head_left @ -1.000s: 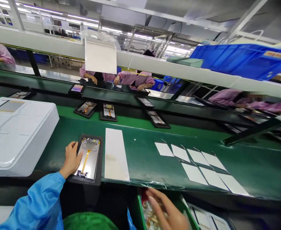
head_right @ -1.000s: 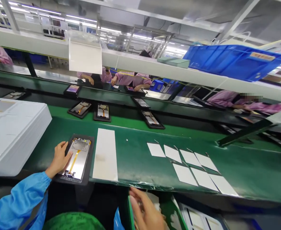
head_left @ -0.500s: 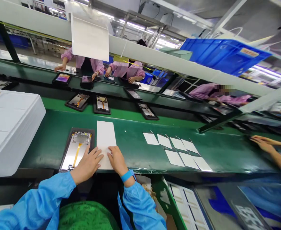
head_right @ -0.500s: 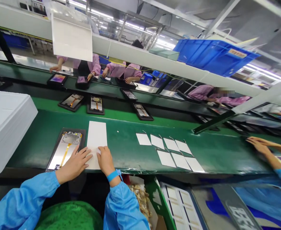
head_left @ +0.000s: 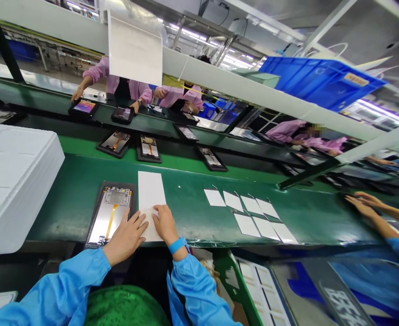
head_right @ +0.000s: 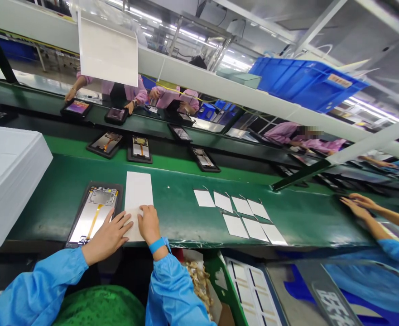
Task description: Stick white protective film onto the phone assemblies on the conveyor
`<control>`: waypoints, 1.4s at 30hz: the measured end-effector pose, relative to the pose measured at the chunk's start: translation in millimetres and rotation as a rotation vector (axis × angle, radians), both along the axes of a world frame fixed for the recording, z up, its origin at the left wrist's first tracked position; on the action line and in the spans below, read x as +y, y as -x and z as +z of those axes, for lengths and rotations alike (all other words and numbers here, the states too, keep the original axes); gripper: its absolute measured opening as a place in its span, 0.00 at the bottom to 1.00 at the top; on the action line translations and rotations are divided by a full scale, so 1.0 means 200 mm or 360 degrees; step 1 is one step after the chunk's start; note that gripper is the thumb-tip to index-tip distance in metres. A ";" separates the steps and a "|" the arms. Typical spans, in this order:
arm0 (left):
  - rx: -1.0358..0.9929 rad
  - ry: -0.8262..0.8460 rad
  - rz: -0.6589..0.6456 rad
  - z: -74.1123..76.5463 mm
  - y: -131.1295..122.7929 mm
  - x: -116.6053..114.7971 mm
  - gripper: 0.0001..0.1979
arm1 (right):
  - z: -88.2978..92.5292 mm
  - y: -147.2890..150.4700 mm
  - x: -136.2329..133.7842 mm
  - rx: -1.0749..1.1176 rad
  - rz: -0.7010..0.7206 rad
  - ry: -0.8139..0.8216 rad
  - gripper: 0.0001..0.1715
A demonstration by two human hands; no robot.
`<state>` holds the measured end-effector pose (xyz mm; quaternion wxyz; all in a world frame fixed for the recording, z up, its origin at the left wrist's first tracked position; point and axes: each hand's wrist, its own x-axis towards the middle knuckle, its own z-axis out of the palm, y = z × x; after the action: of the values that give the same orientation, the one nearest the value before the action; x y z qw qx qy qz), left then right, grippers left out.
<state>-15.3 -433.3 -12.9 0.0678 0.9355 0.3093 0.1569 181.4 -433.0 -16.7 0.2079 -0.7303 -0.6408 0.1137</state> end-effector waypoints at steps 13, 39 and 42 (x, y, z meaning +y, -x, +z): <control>-0.0075 0.0025 0.0008 -0.01 0.00 -0.01 0.23 | -0.03 0.02 -0.03 0.0126 -0.0030 -0.0137 0.15; -0.0077 0.0037 0.0007 -0.03 -0.01 -0.01 0.23 | 0.00 0.06 -0.08 0.0095 0.0017 -0.0297 0.16; -0.0080 0.0040 0.0017 -0.03 -0.01 -0.01 0.23 | -0.01 0.06 -0.06 0.0179 -0.0032 -0.0307 0.10</control>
<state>-13.6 -435.0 -18.8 0.0865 0.9287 0.3143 0.1768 169.5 -445.7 -17.9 0.3139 -0.7057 -0.6287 0.0903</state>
